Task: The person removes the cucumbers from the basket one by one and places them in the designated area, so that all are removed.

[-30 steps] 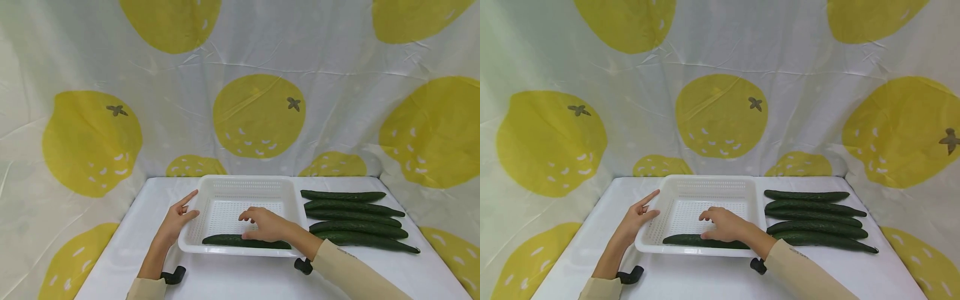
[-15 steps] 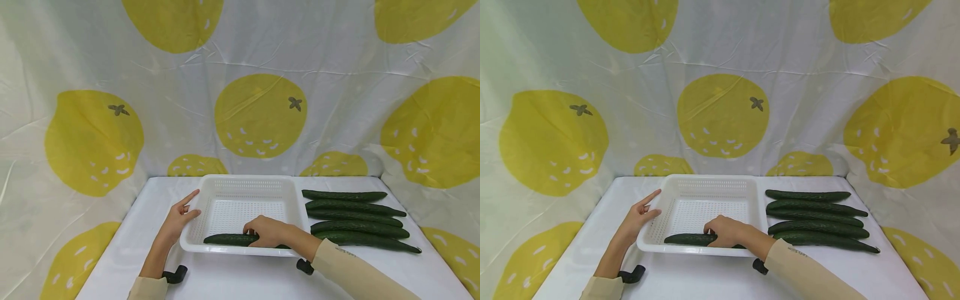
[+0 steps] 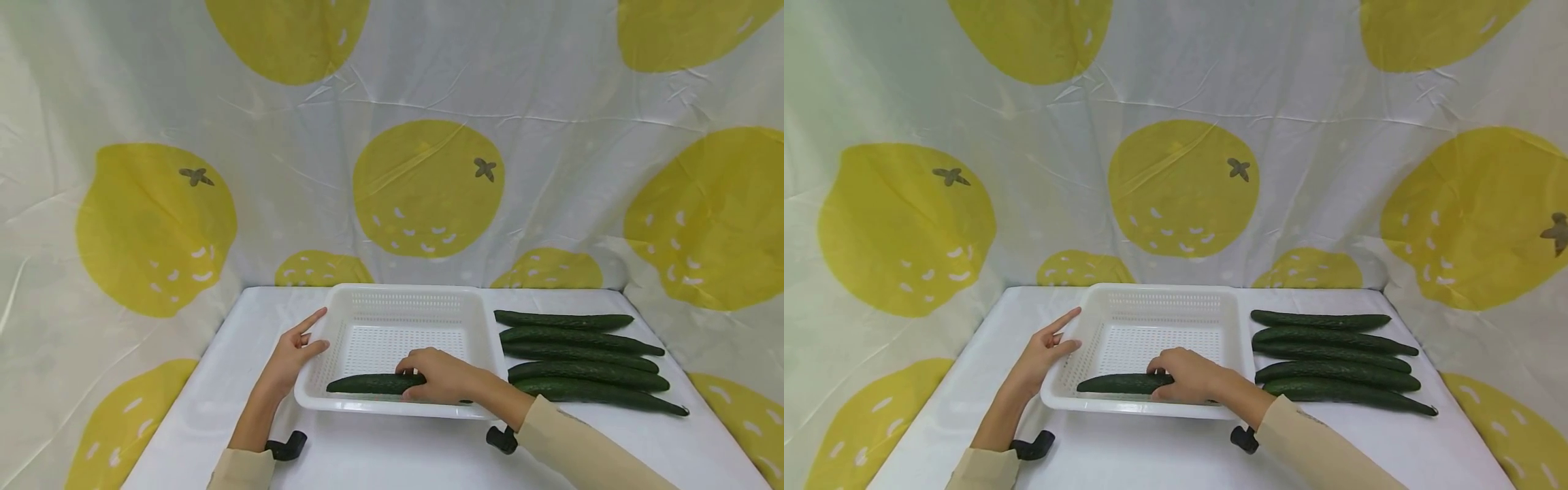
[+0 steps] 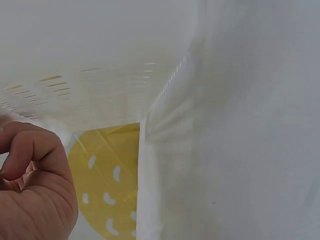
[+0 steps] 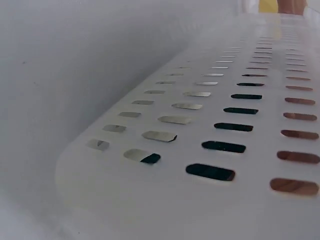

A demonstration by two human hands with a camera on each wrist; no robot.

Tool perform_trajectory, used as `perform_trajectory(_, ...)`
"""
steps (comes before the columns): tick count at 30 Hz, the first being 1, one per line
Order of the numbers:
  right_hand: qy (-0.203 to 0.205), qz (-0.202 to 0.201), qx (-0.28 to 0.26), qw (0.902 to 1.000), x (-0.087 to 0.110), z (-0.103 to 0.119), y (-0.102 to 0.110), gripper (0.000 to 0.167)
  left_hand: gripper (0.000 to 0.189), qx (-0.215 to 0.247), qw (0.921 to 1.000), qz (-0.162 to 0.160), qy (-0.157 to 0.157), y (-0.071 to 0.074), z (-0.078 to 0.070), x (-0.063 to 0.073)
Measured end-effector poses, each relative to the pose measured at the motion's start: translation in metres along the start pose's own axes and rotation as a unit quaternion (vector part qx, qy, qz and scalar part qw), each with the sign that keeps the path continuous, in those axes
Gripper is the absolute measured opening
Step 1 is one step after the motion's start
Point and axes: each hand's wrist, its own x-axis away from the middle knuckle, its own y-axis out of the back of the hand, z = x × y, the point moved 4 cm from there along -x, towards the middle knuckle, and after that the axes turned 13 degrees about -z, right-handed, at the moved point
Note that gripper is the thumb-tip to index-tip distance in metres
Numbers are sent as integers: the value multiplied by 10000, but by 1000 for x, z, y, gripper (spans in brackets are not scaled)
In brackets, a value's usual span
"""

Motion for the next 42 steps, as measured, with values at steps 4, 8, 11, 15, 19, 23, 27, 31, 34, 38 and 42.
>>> perform_trajectory(4, -6, -331, -112, 9994, 3, 0, 9, 39, 72, 63, 10000, 27, -10, 2, -1, 2)
perform_trajectory(8, -34, -664, -288, 9974, 6, -1, 18, 40, 72, 37, 10000, 18, -3, 4, -3, 4)
perform_trajectory(11, 4, -875, -579, 9945, 9, -1, 25, 40, 72, 50, 10000, 13, 21, 7, -2, 5)
perform_trajectory(15, 115, -1134, -989, 9885, 12, 2, 35, 39, 73, 108, 9999, 57, 87, 9, -1, 6)
perform_trajectory(19, 186, -1369, -1177, 9834, 17, 6, 50, 40, 73, 230, 9995, 100, 184, 11, 1, 7)
perform_trajectory(23, 215, -1599, -1208, 9795, 24, 9, 65, 40, 75, 235, 9995, 160, 162, 10, 0, 10)
perform_trajectory(27, 307, -1739, -1146, 9776, 32, 9, 80, 39, 75, 101, 9998, 131, 68, 8, -1, 12)
perform_trajectory(31, 208, -1920, -914, 9769, 45, 4, 97, 38, 74, 76, 9999, 87, 60, 5, -1, 12)
perform_trajectory(34, 35, -2072, -713, 9757, 60, -5, 107, 37, 73, 74, 9999, 104, 83, 6, 0, 11)
perform_trajectory(38, -132, -2256, -446, 9731, 80, -19, 116, 36, 73, 113, 9998, 130, 63, 9, 0, 9)
perform_trajectory(42, -307, -2400, -194, 9701, 100, -33, 122, 36, 73, 134, 9998, 141, 63, 8, 1, 8)
